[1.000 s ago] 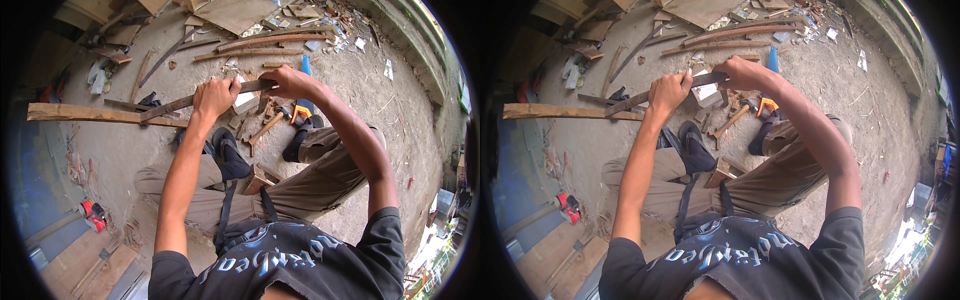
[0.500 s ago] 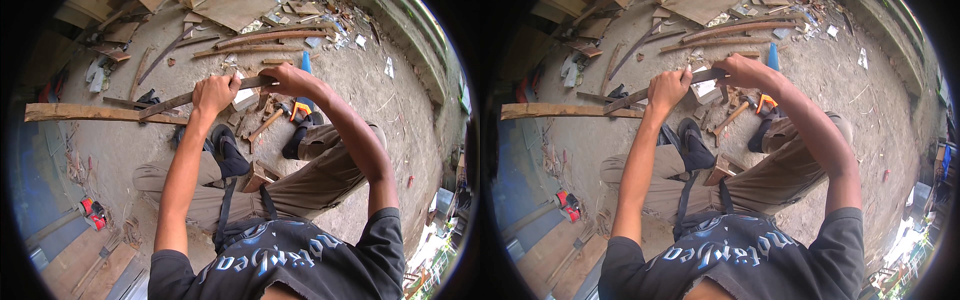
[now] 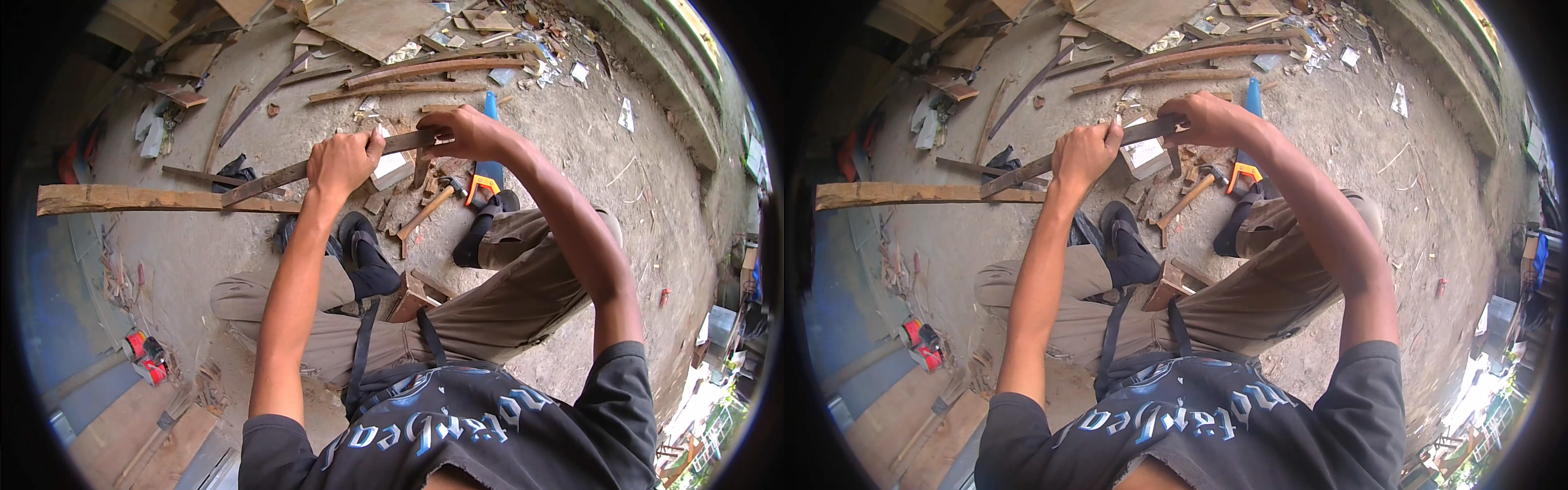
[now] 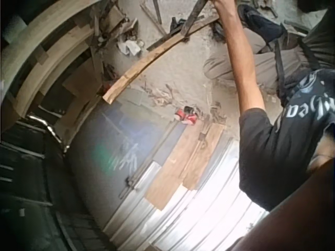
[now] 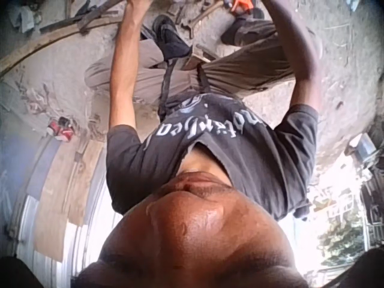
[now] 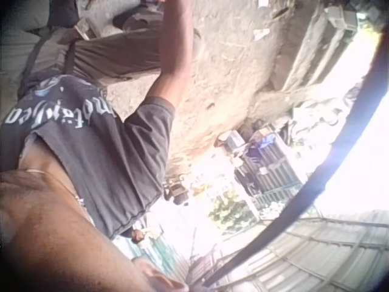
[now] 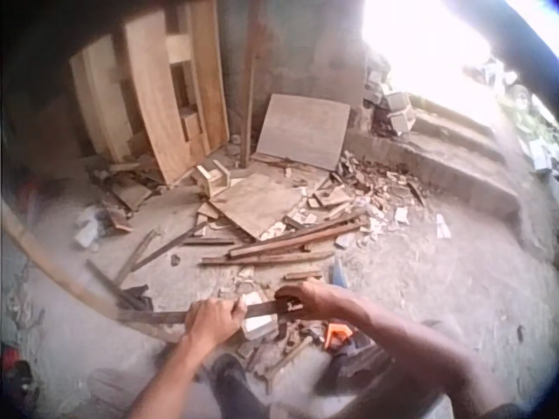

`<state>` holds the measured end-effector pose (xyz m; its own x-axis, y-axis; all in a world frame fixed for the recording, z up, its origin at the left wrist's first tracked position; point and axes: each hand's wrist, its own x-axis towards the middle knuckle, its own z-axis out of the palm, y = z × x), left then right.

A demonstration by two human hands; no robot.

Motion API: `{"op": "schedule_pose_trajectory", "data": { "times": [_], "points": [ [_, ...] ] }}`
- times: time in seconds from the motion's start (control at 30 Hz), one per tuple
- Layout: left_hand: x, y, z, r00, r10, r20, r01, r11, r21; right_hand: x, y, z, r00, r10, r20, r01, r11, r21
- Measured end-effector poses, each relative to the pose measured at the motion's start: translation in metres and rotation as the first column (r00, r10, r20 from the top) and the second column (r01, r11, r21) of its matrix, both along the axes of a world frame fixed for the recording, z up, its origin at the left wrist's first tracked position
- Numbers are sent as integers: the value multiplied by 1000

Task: The person sits on the floor and uses a hand saw to cut a piece of wood. They then pick up two wooden pieces, align them, and use a hammer to drive a nail into the joint to secure them together.

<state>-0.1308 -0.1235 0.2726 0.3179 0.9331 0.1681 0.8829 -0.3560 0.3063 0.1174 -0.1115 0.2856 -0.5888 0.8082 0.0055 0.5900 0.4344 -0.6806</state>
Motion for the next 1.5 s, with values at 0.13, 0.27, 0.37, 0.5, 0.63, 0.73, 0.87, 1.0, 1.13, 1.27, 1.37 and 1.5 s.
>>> {"op": "schedule_pose_trajectory", "data": {
  "times": [0.13, 0.27, 0.37, 0.5, 0.63, 0.73, 0.87, 1.0, 1.13, 1.27, 1.37, 1.5],
  "points": [
    [1, 1, -1, 1000, 0, -8, 0, 1000, -10, 0, -5, -7, 998, -41, 56, 36, 996, 76],
    [2, -1, 3, 1000, 4, 17, -3, 1000, -31, -1, -8, -2, 992, -27, 127, 20, 998, 57],
    [3, -1, 5, 1000, 13, -4, -13, 999, -49, 0, -8, 0, 998, -22, 61, 18, 998, 63],
    [2, -2, 4, 1000, 13, -26, -13, 999, -31, -2, -11, 6, 996, -38, 76, 39, 999, -6],
    [6, -1, 5, 999, 3, -35, -4, 999, -46, 1, -12, 3, 996, -57, 71, 55, 998, 32],
    [7, -1, 5, 998, 7, -55, -9, 999, -38, 3, -11, 3, 996, -44, 72, 42, 999, 23],
    [5, 0, 3, 998, 16, -53, -19, 997, -74, 1, -11, 1, 999, -4, 46, 1, 998, 65],
    [4, -4, 9, 998, 47, -41, -52, 990, -133, -8, -13, -1, 999, 10, -38, -4, 990, 142],
    [5, 2, 10, 1000, 10, 17, -7, 985, -173, -6, -16, 2, 1000, 15, -17, -13, 994, 108],
    [-17, 3, 1, 963, -130, 235, 107, 988, 108, -21, -21, 19, 996, -61, 67, 59, 998, 24],
    [-40, -1, 11, 837, -292, 462, -3, 843, 537, -19, -19, 18, 997, -60, 49, 58, 998, 39],
    [-105, -42, 18, 492, -110, 864, -573, 706, 416, -12, -16, 15, 999, -55, -2, 55, 996, 67]
  ]
}}
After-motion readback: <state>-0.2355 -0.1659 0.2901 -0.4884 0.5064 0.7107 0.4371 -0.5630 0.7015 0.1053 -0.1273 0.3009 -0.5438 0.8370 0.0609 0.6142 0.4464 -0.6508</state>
